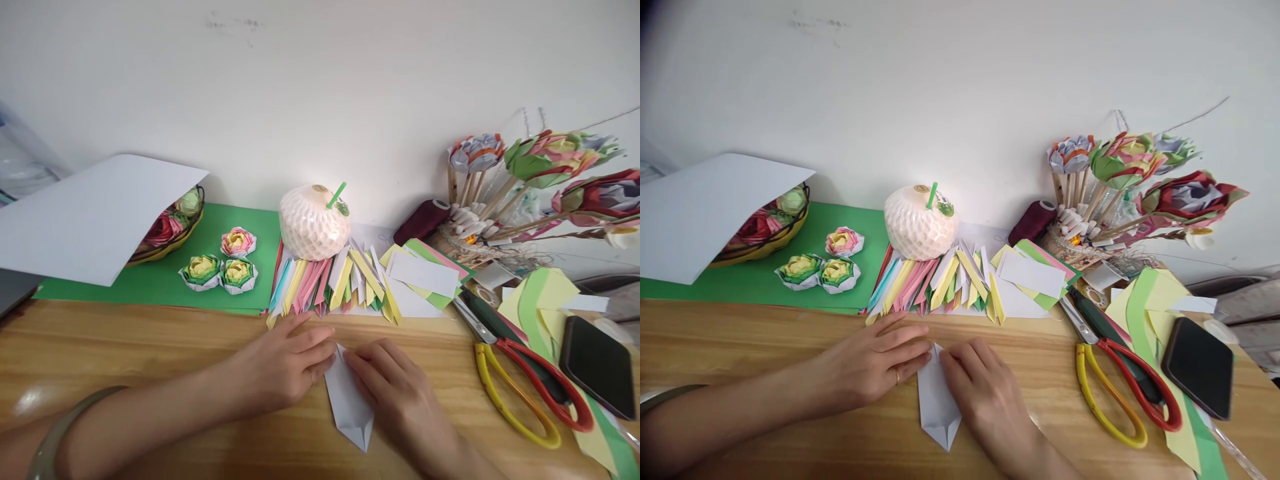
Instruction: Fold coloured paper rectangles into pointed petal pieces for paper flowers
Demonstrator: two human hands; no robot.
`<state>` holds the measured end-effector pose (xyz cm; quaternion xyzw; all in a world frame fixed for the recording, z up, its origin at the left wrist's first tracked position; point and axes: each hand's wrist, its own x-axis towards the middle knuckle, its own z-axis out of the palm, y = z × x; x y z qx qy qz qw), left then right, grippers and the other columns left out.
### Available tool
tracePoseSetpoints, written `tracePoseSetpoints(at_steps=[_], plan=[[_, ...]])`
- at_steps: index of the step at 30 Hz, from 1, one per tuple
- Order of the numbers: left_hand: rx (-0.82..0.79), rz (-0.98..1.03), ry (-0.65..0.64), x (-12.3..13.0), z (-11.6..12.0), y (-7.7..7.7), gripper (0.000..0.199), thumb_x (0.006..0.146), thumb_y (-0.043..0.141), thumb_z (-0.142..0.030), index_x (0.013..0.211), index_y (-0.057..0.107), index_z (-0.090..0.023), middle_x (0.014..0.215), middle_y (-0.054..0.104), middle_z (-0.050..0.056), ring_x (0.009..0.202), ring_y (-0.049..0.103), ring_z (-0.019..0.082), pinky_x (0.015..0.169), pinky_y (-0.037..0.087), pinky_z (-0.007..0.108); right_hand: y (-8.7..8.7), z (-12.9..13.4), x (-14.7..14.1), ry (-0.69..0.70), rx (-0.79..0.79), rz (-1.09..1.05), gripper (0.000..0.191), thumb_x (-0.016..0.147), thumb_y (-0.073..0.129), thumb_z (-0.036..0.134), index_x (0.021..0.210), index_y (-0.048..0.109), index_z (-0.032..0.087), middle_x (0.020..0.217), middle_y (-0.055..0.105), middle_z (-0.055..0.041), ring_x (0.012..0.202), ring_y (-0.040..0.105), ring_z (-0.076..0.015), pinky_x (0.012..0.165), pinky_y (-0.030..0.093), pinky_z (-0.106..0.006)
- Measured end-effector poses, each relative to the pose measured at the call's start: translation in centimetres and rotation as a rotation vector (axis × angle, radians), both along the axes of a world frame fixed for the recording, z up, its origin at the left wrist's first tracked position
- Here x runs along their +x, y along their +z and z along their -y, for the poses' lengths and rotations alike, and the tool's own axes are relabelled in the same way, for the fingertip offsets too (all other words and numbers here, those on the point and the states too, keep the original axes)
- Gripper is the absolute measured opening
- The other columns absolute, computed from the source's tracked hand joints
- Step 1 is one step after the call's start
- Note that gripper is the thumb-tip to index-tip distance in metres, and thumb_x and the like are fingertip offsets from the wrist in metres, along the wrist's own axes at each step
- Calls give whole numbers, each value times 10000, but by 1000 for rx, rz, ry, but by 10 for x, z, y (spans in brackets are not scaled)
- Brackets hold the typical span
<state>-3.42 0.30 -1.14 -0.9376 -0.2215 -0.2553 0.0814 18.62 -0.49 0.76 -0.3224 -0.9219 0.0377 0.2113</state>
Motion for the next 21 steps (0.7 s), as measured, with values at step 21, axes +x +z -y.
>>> tracePoseSetpoints(at_steps=[21], plan=[[-11, -20, -3, -1, 1, 0, 230, 952, 427, -101, 1103, 597, -71, 1154, 650, 47, 1258, 423, 223, 1093, 244, 453, 4, -2, 0, 93, 83, 101, 304, 965, 320, 148, 914, 618, 107, 777, 606, -93, 705, 516, -196, 601, 445, -320]])
